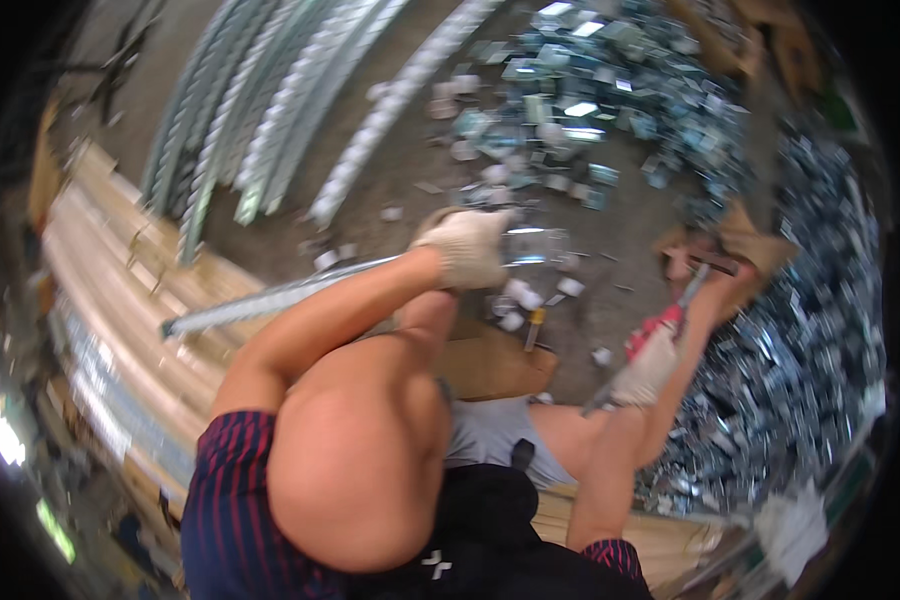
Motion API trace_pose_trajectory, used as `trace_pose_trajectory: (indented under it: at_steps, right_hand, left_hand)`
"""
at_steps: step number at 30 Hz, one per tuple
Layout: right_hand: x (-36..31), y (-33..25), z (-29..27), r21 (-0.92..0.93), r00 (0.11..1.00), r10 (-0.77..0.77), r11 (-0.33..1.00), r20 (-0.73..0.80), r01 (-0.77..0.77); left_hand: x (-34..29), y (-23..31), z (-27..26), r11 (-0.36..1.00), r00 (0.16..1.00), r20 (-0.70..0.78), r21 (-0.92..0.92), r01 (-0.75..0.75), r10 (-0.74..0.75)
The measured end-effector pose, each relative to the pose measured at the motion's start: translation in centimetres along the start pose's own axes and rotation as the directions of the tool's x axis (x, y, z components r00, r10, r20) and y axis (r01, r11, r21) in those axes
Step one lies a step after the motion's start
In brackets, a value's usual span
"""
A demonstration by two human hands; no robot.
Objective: The person assembles metal components by inserting a metal rod through holes in bracket-like parts and tightening them with a screwdriver.
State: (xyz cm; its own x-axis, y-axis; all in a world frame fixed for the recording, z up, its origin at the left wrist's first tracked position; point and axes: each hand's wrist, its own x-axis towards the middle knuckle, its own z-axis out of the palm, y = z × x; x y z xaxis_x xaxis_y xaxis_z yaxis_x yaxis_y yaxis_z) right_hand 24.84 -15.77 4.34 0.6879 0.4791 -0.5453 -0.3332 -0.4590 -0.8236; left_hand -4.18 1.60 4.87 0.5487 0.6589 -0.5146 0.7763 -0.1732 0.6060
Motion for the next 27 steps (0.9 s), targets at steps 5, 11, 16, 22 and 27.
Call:
trace_pose_trajectory:
  at_steps: [5, 11, 16, 22, 27]
  right_hand:
    - [-3.7, 1.5, 3.9, -0.364, 0.869, -0.236, 0.836, 0.435, 0.410]
    - [-2.8, 0.4, 1.5, -0.368, 0.945, -0.295, 0.871, 0.140, 0.326]
    - [-6.4, 0.2, 3.3, -0.577, 0.738, -0.309, 0.472, 0.600, 0.667]
    - [-7.0, -0.5, 1.8, -0.233, 0.854, -0.284, 0.881, 0.436, 0.412]
    - [-8.4, 0.8, 3.1, -0.255, 0.713, -0.307, 0.785, 0.631, 0.564]
  left_hand:
    - [0.5, -0.4, 0.8, 1.000, 0.999, -0.032, -0.024, -0.005, 0.004]
    - [0.5, -0.7, 1.2, 0.999, 0.999, -0.043, 0.035, 0.003, -0.002]
    - [1.1, -2.3, 0.5, 1.000, 0.999, -0.042, 0.023, 0.017, -0.016]
    - [1.6, -1.5, 1.8, 1.000, 0.998, -0.062, -0.010, -0.005, 0.005]
    - [1.3, -1.2, 1.1, 1.000, 0.998, -0.062, 0.015, -0.001, 0.002]
